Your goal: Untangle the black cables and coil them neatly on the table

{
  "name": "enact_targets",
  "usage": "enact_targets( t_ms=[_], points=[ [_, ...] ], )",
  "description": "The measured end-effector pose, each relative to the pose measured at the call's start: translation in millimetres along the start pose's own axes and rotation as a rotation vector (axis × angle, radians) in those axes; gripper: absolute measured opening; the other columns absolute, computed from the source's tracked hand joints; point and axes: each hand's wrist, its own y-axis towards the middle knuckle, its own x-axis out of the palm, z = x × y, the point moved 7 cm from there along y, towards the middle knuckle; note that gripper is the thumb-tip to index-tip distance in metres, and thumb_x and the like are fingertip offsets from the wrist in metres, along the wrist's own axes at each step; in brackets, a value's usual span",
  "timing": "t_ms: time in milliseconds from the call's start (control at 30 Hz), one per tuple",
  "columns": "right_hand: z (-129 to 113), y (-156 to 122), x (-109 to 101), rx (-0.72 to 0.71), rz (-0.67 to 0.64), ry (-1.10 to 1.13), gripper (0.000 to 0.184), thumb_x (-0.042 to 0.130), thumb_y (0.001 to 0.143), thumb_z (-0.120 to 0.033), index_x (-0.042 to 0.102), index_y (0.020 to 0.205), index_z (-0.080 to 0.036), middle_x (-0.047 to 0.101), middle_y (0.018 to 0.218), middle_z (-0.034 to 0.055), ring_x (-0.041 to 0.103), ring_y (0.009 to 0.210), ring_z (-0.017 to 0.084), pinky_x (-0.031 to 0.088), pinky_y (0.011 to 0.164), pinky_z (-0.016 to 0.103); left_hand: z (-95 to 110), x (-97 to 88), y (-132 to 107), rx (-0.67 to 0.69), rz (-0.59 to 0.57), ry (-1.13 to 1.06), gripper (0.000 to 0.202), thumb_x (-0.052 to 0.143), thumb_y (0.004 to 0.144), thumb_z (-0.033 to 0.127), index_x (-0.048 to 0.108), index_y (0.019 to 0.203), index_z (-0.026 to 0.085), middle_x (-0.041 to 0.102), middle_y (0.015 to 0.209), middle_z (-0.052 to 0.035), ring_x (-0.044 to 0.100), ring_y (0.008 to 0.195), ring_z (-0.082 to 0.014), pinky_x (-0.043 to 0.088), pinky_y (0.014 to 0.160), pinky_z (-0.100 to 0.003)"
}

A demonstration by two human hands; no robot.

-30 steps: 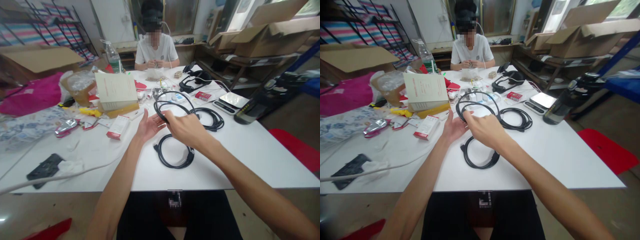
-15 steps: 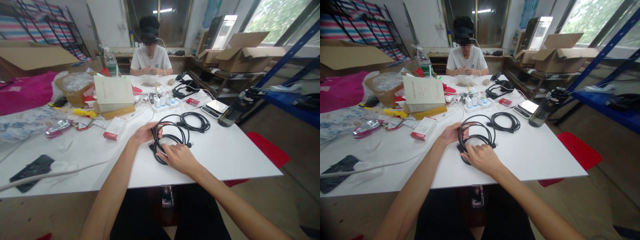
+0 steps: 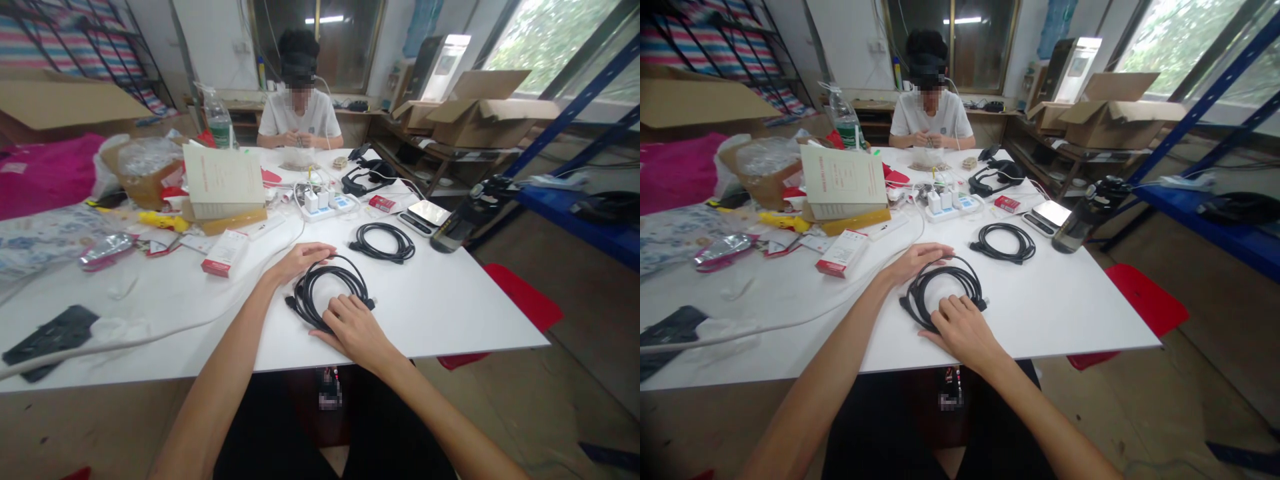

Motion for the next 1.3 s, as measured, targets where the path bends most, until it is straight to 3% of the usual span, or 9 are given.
enact_targets(
  t_ms=[200, 433, 567, 633, 700, 800, 900, 1133, 1300],
  points=[
    [9.7, -3.6, 15.9, 0.081, -0.077, -0.001, 0.052, 0.064, 0.098, -0.07, 0.059, 0.095, -0.018, 0.066, 0.086, 0.0034, 0.059, 0.08, 0.019, 0.036, 0.079, 0.033, -1.2, 6.0, -2.3, -0.042, -0.167, 0.088, 0.052, 0.091, 0.085, 0.042, 0.082, 0.13, 0.017, 0.075, 0.143, -0.0178, 0.069, 0.137, -0.033, 0.043, 0.126, -0.05],
    [35.9, 1.0, 23.8, 0.123, -0.221, 0.241, 0.068, 0.059, 0.091, -0.086, 0.061, 0.093, -0.018, 0.069, 0.09, 0.0042, 0.061, 0.083, 0.018, 0.038, 0.079, 0.031, -1.5, 5.0, -0.1, 0.005, -0.121, 0.119, 0.046, 0.092, 0.084, 0.037, 0.084, 0.126, 0.02, 0.076, 0.141, -0.0175, 0.073, 0.133, -0.0322, 0.048, 0.123, -0.049],
    [108.1, 3.5, 15.4, 0.278, -0.055, 0.488, 0.052, 0.054, 0.105, -0.069, 0.061, 0.103, -0.018, 0.068, 0.101, 0.0061, 0.06, 0.093, 0.017, 0.045, 0.088, 0.03, 1.4, 10.0, -3.3, -0.005, -0.143, 0.1, 0.047, 0.092, 0.084, 0.036, 0.083, 0.127, 0.019, 0.077, 0.139, -0.0178, 0.076, 0.127, -0.0304, 0.054, 0.114, -0.043],
    [159.7, -2.8, 13.9, 0.436, 0.088, 0.382, 0.043, 0.051, 0.108, -0.059, 0.06, 0.105, -0.017, 0.067, 0.102, 0.0079, 0.06, 0.096, 0.018, 0.046, 0.092, 0.033, 4.7, 13.6, -5.5, -0.018, -0.153, 0.115, 0.046, 0.091, 0.086, 0.037, 0.083, 0.127, 0.019, 0.078, 0.137, -0.0175, 0.077, 0.123, -0.0292, 0.055, 0.11, -0.04],
    [197.6, -10.9, 21.1, 0.504, 0.099, 0.218, 0.045, 0.061, 0.103, -0.061, 0.062, 0.107, -0.016, 0.067, 0.106, 0.0106, 0.06, 0.102, 0.023, 0.045, 0.096, 0.037, 8.8, 16.0, -7.2, -0.024, -0.144, 0.148, 0.04, 0.087, 0.09, 0.042, 0.085, 0.123, 0.018, 0.08, 0.133, -0.0172, 0.078, 0.118, -0.0283, 0.056, 0.107, -0.039],
    [226.5, -24.1, 35.3, 0.535, 0.046, 0.106, 0.05, 0.068, 0.097, -0.064, 0.067, 0.113, -0.016, 0.068, 0.114, 0.013, 0.06, 0.111, 0.027, 0.044, 0.101, 0.041, 11.3, 17.2, -7.3, -0.026, -0.121, 0.188, 0.038, 0.083, 0.093, 0.047, 0.087, 0.115, 0.017, 0.082, 0.126, -0.0179, 0.078, 0.112, -0.028, 0.057, 0.101, -0.038],
    [232.4, -34.1, 41.1, 0.555, 0.023, 0.105, 0.05, 0.069, 0.096, -0.065, 0.073, 0.115, -0.018, 0.069, 0.116, 0.0124, 0.061, 0.113, 0.028, 0.044, 0.102, 0.042, 4.9, 14.3, -4.2, -0.041, -0.089, 0.165, 0.041, 0.083, 0.094, 0.049, 0.086, 0.116, 0.016, 0.083, 0.12, -0.0188, 0.078, 0.109, -0.0277, 0.058, 0.098, -0.038],
    [236.7, -38.0, 46.0, 0.621, -0.053, 0.195, 0.034, 0.061, 0.103, -0.048, 0.077, 0.109, -0.018, 0.073, 0.116, 0.0121, 0.066, 0.111, 0.025, 0.046, 0.098, 0.039, -3.0, -12.4, 3.9, 0.017, 0.265, -0.147, 0.045, 0.093, 0.082, 0.049, 0.085, 0.107, 0.014, 0.078, 0.096, -0.0117, 0.071, 0.089, -0.0201, 0.057, 0.083, -0.033],
    [238.7, -37.2, 47.3, 0.649, -0.067, 0.178, 0.041, 0.052, 0.108, -0.051, 0.076, 0.113, -0.018, 0.075, 0.114, 0.0131, 0.066, 0.108, 0.026, 0.043, 0.093, 0.039, -0.7, -23.0, 4.4, 0.017, 0.374, -0.247, 0.044, 0.094, 0.079, 0.047, 0.083, 0.105, 0.013, 0.074, 0.091, -0.007, 0.067, 0.083, -0.015, 0.052, 0.078, -0.028]
  ],
)
